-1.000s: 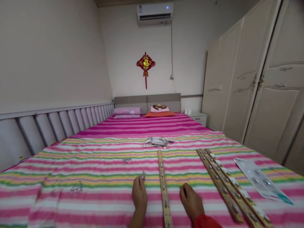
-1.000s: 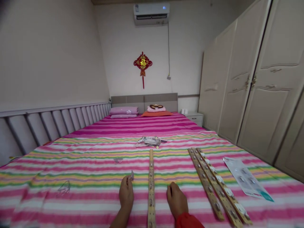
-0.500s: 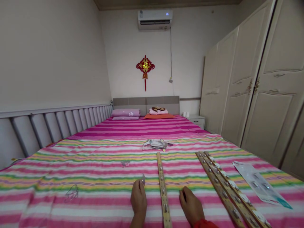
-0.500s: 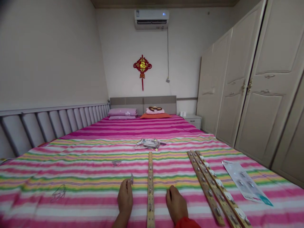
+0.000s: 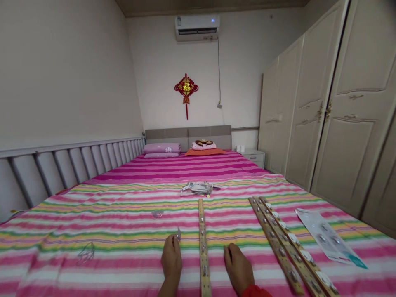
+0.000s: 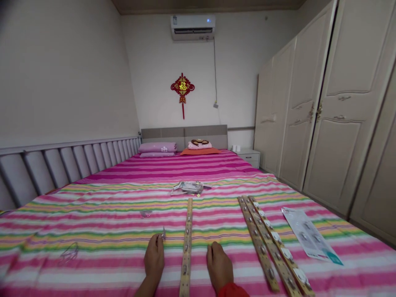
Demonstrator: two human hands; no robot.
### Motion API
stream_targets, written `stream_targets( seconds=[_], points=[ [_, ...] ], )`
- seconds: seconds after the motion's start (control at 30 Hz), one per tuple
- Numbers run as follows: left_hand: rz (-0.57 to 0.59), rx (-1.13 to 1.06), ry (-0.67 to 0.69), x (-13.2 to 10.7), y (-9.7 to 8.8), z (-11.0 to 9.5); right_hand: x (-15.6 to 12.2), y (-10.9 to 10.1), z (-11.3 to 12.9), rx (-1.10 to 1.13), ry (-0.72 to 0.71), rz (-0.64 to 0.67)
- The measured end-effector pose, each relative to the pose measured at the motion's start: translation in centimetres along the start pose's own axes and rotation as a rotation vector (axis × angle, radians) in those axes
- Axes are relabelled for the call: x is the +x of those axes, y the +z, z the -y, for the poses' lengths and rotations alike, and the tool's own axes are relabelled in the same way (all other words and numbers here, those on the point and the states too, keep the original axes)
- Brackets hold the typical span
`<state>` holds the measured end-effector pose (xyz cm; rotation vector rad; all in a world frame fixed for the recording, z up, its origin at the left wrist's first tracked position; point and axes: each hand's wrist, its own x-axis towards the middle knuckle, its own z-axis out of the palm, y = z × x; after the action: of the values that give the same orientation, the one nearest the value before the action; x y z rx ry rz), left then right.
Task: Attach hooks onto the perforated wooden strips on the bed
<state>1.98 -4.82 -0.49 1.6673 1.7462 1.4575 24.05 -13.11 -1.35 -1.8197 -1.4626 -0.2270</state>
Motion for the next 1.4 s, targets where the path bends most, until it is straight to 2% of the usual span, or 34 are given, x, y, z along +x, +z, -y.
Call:
stream_targets(
  seconds=[0.17,0.77,1.4],
  points=[
    [0.027,-0.001,0.002,0.00,-0.12,-0.28,0.03,0.10,0.02,-0.034,-0.024,-0.024],
    [-0.002,0.055,0.025,-0.02,-0.37,-0.57,-0.10,0.24,0.10,-0.040,-0.035,-0.025],
    [-0.004,0.024,-0.015,-0.22,-0.38,-0.93,-0.24,-0.63,0.20,-0.010,-0.034,-0.021]
  ],
)
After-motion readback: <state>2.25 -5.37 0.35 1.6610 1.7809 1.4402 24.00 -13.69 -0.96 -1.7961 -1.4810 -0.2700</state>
